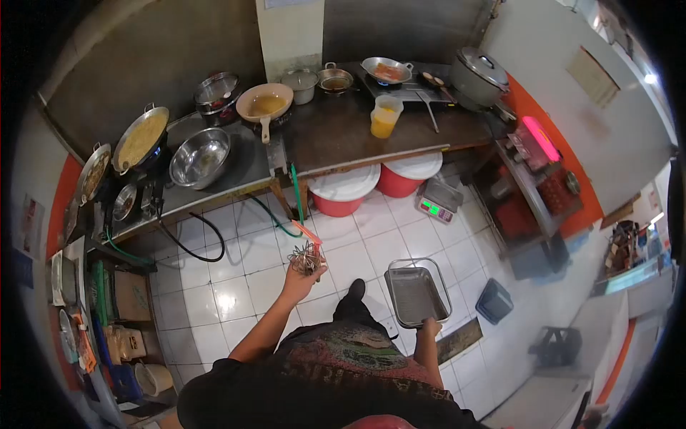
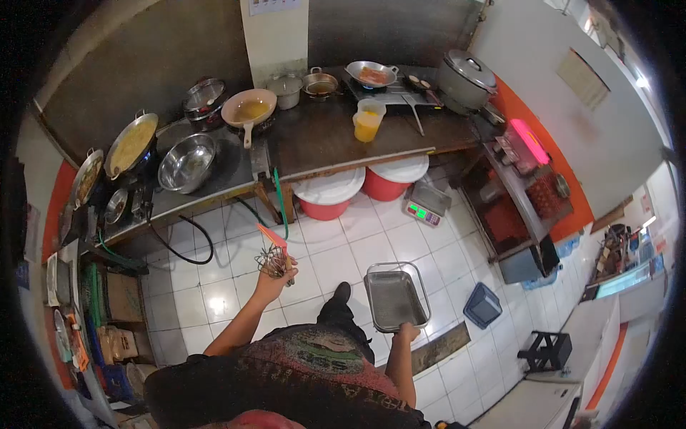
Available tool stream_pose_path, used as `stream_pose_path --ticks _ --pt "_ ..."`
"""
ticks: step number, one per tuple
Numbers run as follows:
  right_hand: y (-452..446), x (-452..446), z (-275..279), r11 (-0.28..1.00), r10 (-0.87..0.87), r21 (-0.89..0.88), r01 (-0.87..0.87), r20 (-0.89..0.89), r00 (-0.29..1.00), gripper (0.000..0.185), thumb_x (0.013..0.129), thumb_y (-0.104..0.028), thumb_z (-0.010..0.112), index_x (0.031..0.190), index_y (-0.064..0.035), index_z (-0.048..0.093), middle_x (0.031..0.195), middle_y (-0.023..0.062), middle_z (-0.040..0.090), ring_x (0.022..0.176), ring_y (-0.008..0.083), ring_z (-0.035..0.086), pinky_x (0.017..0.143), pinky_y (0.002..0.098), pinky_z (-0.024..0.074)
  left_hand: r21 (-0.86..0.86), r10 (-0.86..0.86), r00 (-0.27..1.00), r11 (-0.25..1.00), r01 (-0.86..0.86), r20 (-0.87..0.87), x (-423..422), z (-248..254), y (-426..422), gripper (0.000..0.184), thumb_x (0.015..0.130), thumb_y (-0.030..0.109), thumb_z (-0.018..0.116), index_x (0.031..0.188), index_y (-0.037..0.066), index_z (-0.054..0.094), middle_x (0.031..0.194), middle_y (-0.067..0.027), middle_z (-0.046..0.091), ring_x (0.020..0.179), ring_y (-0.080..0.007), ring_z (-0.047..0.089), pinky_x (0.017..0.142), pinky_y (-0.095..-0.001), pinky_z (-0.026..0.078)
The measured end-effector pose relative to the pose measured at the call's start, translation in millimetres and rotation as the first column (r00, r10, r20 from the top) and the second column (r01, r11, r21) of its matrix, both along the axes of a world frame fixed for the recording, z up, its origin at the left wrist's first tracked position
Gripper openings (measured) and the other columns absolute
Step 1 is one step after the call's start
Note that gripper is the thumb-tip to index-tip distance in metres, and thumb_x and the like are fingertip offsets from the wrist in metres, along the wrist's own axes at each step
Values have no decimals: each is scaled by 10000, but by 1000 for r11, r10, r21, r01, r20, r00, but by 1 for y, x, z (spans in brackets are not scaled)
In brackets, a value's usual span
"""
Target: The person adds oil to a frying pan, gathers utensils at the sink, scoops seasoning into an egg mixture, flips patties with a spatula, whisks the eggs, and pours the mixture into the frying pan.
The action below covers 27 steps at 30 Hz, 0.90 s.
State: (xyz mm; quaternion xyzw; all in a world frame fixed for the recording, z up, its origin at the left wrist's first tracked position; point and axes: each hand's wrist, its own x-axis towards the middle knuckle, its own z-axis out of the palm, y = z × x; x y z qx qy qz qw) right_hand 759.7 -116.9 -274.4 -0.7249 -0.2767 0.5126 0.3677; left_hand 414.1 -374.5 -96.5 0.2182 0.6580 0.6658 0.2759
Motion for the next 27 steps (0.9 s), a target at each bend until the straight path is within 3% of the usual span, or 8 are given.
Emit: stream_pose_path --ticks 7,9,13,15,18,21,25,27 --pt "154 -208 -62 963 268 62 -261 -223 937 485 676 75 518 1160 53 498 1025 197 586 880 315 627 737 429 539 -78 134 990 988 -130 48 -84 24 108 233 822 16 683 1030 46 581 961 -22 626 851 -100 581 719 -273 504" --pt "200 -290 -81 939 337 -15 -343 -156 929 480 688 70 531 1164 22 499 959 159 594 792 291 625 680 426 548 -158 87 941 977 -145 -326 -119 12 121 221 825 3 674 1022 49 586 983 -36 626 861 -112 584 728 -276 508" --pt "236 -440 -76 845 435 -68 -530 -489 756 603 670 27 610 1216 23 355 1080 193 513 945 270 563 724 428 519 -179 252 963 947 -265 -94 -163 13 159 190 827 -3 666 995 47 593 980 -42 624 851 -119 582 702 -271 496" --pt "253 -507 -119 861 400 -121 -493 -438 805 488 688 125 533 1166 44 481 1012 169 586 846 308 630 678 455 559 -134 330 933 927 -349 -144 -189 6 191 166 835 -3 654 983 41 592 946 -37 614 812 -108 581 682 -265 484" --pt "253 -583 -77 883 380 -186 -431 -256 889 415 691 124 557 1096 49 513 942 162 600 788 291 635 619 427 542 -227 335 942 916 -330 -20 -225 -1 222 163 844 -4 641 993 39 591 912 -31 605 787 -104 583 677 -264 482" --pt "294 -652 -165 810 581 -80 -581 -32 813 298 703 97 605 992 40 560 916 159 607 798 279 631 606 400 526 -226 346 933 921 -318 96 -279 -13 270 170 851 3 636 1012 40 595 892 -27 602 771 -102 580 673 -271 482" --pt "308 -692 -78 636 582 -351 -687 -365 726 317 709 7 710 1015 -5 631 1016 129 629 881 276 623 678 367 524 -273 300 952 922 -273 59 -340 -20 311 199 830 9 678 1017 22 610 846 -13 616 724 -90 568 632 -255 466" --pt "318 -699 -102 430 748 -85 -899 -524 407 453 722 -60 737 1146 -51 577 1118 89 602 974 270 588 714 388 507 -282 254 967 929 -241 10 -363 -11 335 186 837 29 679 1013 18 619 872 -19 627 743 -88 571 652 -258 467"
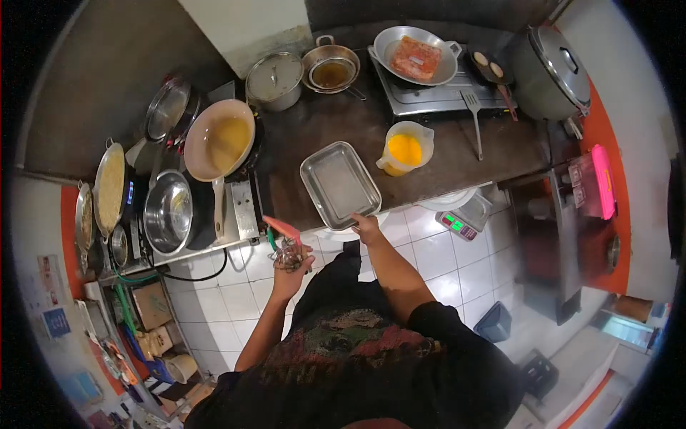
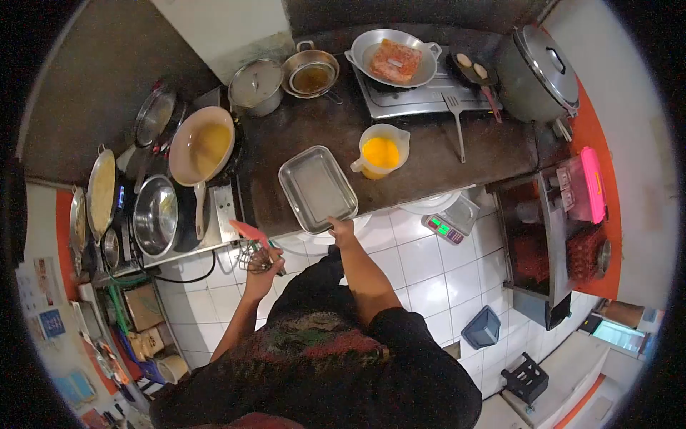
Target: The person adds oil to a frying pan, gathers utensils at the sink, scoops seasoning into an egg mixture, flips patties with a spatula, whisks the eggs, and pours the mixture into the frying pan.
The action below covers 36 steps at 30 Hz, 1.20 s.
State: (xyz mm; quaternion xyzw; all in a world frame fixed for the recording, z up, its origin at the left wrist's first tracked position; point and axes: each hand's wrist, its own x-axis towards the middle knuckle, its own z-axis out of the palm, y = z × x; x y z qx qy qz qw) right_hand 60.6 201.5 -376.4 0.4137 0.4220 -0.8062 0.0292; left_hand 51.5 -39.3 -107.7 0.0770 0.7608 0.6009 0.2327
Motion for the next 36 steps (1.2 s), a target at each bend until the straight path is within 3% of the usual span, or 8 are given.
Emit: stream_pose_path --ticks 4,6,8,18,24,25,28,36 --pt "28 -20 81 997 48 -80 -16 427 903 593 765 -183 722 1291 -95 463 1290 75 510 1140 302 496 863 461 462 12 -23 999 1000 23 34 -44 1 60 169 841 51 683 997 11 631 898 -25 646 801 -92 586 706 -264 475" --pt "51 -7 147 994 89 -86 -68 274 958 648 757 -162 695 1334 -62 416 1317 88 489 1177 280 486 941 430 433 99 -104 990 991 94 99 -60 -27 86 191 839 73 697 1009 9 639 914 -29 659 831 -98 593 732 -272 483" --pt "69 13 167 934 351 95 -345 -431 831 725 751 -89 648 1398 -32 326 1306 86 492 1199 227 475 976 371 410 97 -133 968 989 115 212 -62 -31 128 217 828 98 716 1019 19 651 925 -21 669 829 -98 602 731 -277 484" --pt "191 104 245 915 319 357 -188 -354 879 772 807 -30 656 1454 -45 235 1210 60 510 1062 143 517 904 301 445 16 -456 889 889 457 -45 -6 -37 328 332 773 315 756 995 78 688 849 -88 711 765 -205 681 710 -333 512" --pt "285 140 182 863 327 470 -188 -235 915 559 858 -71 650 1354 -45 393 1088 37 586 1010 134 560 870 313 475 -464 -642 765 662 589 55 17 -51 426 469 790 542 644 927 99 714 811 -168 690 777 -322 678 697 -410 514" --pt "295 146 176 957 205 254 -141 -246 947 530 861 -64 641 1336 -52 407 1089 60 596 988 163 586 841 339 501 -289 -592 793 742 605 140 21 -58 434 494 793 573 620 922 107 723 821 -185 688 802 -354 671 709 -443 507" --pt "330 150 144 993 -20 -117 -1 -177 984 514 873 -11 582 1339 -50 369 1091 172 612 886 289 656 750 414 561 -423 -500 864 772 474 54 28 -84 457 477 815 558 604 921 109 727 823 -176 690 796 -326 678 707 -428 508" --pt "387 97 39 998 13 -64 3 240 971 326 834 31 553 1158 9 531 928 128 600 709 247 633 566 379 557 -140 -136 982 978 154 131 44 -53 437 241 853 222 708 994 27 698 884 -39 694 795 -105 610 734 -276 484"
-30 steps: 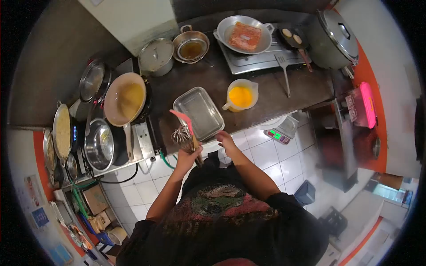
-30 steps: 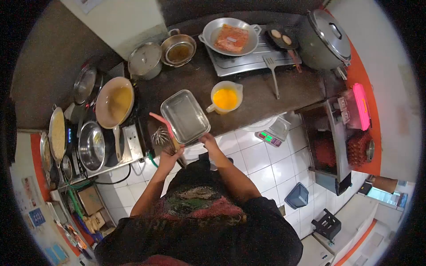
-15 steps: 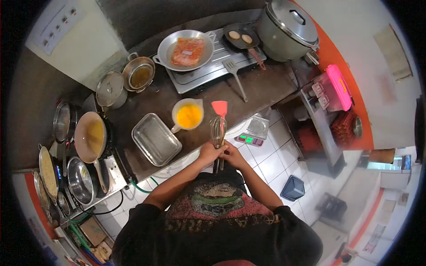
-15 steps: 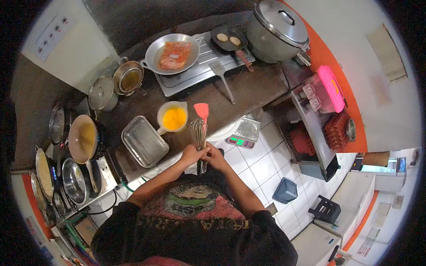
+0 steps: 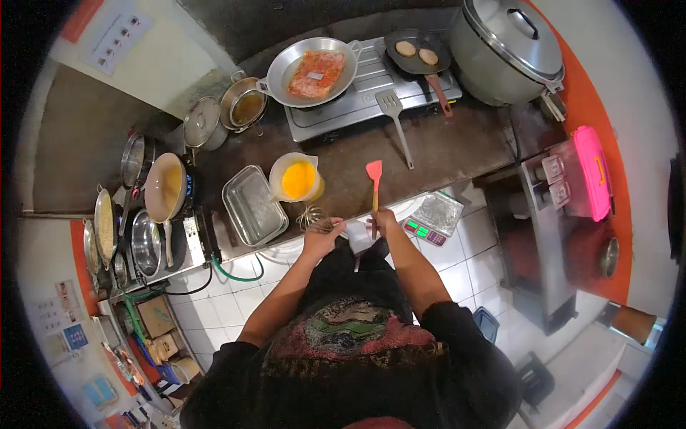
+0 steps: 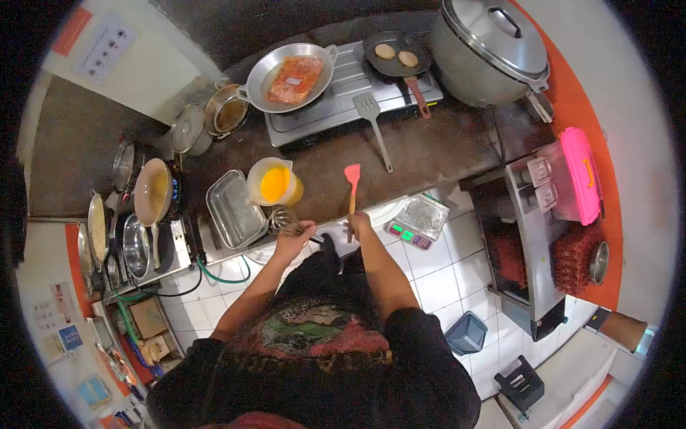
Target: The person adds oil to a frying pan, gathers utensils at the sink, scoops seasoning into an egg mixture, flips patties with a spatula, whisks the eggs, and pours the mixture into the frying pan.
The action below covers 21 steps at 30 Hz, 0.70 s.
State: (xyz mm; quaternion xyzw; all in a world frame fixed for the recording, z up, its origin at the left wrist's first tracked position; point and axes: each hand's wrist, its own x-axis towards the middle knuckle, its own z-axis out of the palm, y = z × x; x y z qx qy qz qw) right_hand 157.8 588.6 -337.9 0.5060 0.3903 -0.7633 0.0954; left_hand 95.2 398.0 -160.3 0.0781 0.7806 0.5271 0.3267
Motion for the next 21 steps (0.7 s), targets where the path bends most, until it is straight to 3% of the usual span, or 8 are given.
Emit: stream_pose_path --ticks 3,8,11,13,14,17,19,21 --pt "7 -32 -24 964 224 148 -220 -7 975 246 813 33 541 1045 -11 609 836 96 606 713 206 606 581 326 512 40 67 998 997 -68 20 5 -6 -13 210 839 144 727 1001 18 683 843 -19 677 760 -85 592 677 -224 470" --pt "0 -34 36 822 419 508 -257 -235 877 475 783 -10 579 1255 -44 543 910 77 662 810 192 618 709 313 489 -62 -8 993 998 1 -114 0 -28 -1 228 811 126 746 997 17 672 799 -15 670 705 -95 589 665 -251 478" --pt "-3 -8 29 820 482 500 -280 -338 809 580 735 31 592 1304 -53 521 973 70 662 899 206 617 764 320 489 -155 -91 986 986 69 -143 -7 -33 28 280 809 240 741 965 13 689 820 -70 699 733 -131 637 682 -283 492" --pt "-6 13 81 850 505 164 -501 -525 685 558 715 63 607 1263 -23 542 1026 67 652 954 193 599 808 312 480 -248 -168 974 960 127 -153 -14 -35 51 318 809 293 734 952 13 695 836 -93 708 754 -152 659 693 -295 499" --pt "-6 20 89 761 648 363 -537 -413 639 493 731 42 646 1215 10 557 1064 72 640 946 175 588 831 312 471 -293 -228 967 938 187 -114 -20 -36 65 348 805 319 726 975 17 691 887 -119 702 803 -184 665 709 -313 503" --pt "-7 20 56 807 543 449 -383 -313 779 392 791 -68 690 1153 24 573 1022 61 645 886 157 586 797 302 473 -375 -337 941 876 303 -29 -30 -44 92 412 797 371 709 1021 26 684 990 -172 691 901 -250 678 741 -348 511" --pt "-2 16 61 868 381 440 -231 -292 877 324 777 -114 733 1049 12 610 876 82 645 779 179 600 722 322 506 -387 -368 787 904 179 -495 -31 -43 97 459 809 328 700 1129 8 621 1119 -211 625 1037 -292 610 820 -370 484" --pt "12 9 59 969 174 197 -146 -133 976 279 768 -86 736 1007 1 621 816 80 623 689 166 596 565 308 503 -278 -233 841 955 104 -488 -44 -4 85 480 791 297 713 1147 1 589 1135 -224 597 1067 -335 571 875 -402 451"
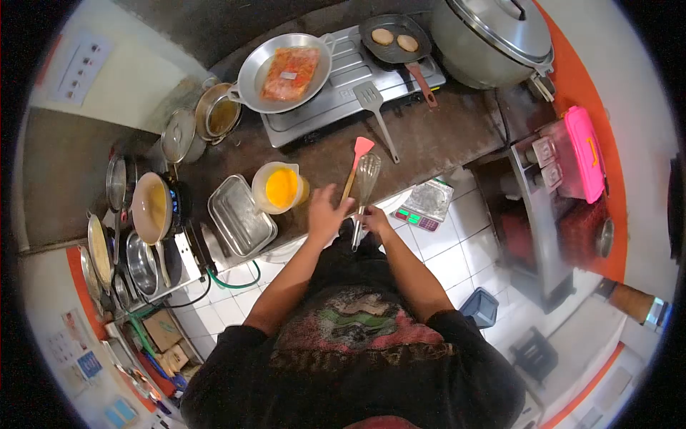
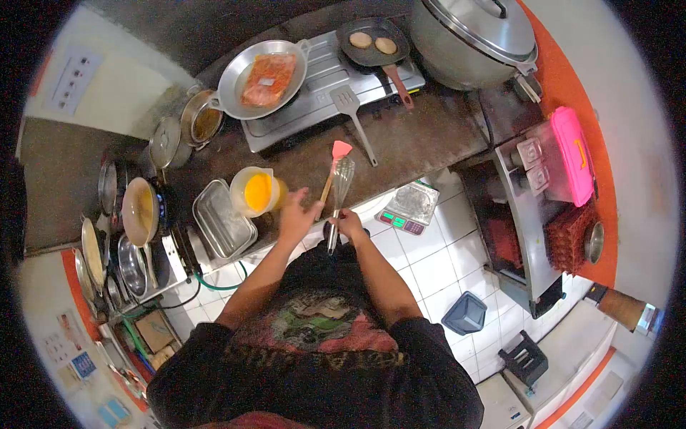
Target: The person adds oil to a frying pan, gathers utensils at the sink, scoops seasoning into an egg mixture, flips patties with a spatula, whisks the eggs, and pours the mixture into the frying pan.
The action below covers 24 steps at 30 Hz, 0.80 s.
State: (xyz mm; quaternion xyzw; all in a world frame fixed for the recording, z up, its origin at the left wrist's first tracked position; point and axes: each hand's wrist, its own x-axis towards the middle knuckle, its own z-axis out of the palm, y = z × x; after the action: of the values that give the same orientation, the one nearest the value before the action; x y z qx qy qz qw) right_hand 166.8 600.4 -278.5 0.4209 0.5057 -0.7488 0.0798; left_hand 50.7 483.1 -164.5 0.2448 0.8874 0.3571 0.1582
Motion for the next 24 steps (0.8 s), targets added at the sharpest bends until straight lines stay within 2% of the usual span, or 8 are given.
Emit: stream_pose_path --ticks 1,3,7,12,17,21,23,24 --pt "8 -6 -12 999 -39 -4 39 146 989 273 759 -80 740 993 0 625 796 82 618 655 165 595 521 300 495 107 83 995 990 -89 52 -11 20 -9 507 772 267 725 1165 -6 556 1151 -237 569 1097 -378 533 931 -435 418" --pt "19 -9 -67 987 -127 122 103 209 970 282 717 -122 759 935 21 653 726 132 638 589 223 630 488 337 501 142 203 922 976 -165 -329 -39 10 -51 460 780 210 712 1146 -12 540 1135 -236 551 1090 -394 500 970 -475 371" --pt "41 -39 -91 975 -68 221 3 291 954 288 707 -182 759 910 3 674 785 154 668 689 278 675 589 410 539 -140 294 857 913 -382 -424 -89 14 -117 528 796 197 696 1221 -32 484 1199 -218 527 1148 -383 456 1013 -475 323" --pt "33 -86 -115 828 28 457 -325 544 838 411 686 -342 733 930 -13 706 1004 214 670 962 338 654 836 408 527 -155 220 975 963 -221 -27 -135 -43 -167 553 835 231 666 1255 -78 483 1167 -264 573 1076 -377 559 917 -431 435" --pt "30 -94 -91 893 -172 443 -76 493 853 416 709 -316 711 973 4 690 994 226 668 993 372 633 859 420 512 -175 153 978 976 -127 144 -137 -43 -154 547 846 217 645 1270 -80 468 1144 -272 593 1076 -376 582 907 -430 453" --pt "36 -76 -126 808 -75 579 -107 282 957 439 714 -219 705 1079 15 632 956 220 672 876 355 658 777 418 525 -219 224 965 957 -191 133 -139 -51 -160 546 855 203 631 1284 -82 448 1236 -284 535 1133 -410 543 928 -451 439" --pt "51 -44 -112 858 -270 474 196 92 958 432 714 -210 707 1078 9 631 875 173 682 782 266 667 707 367 530 -220 235 972 948 -230 -4 -133 -48 -151 553 849 191 632 1295 -74 441 1241 -270 523 1118 -412 531 925 -458 429" --pt "57 -27 -189 823 -379 460 333 8 925 455 701 -221 724 1088 -2 629 792 126 675 709 203 656 628 331 526 -267 162 967 940 -212 -199 -127 -21 -138 543 846 187 632 1293 -61 449 1200 -251 538 1082 -402 536 913 -457 429"
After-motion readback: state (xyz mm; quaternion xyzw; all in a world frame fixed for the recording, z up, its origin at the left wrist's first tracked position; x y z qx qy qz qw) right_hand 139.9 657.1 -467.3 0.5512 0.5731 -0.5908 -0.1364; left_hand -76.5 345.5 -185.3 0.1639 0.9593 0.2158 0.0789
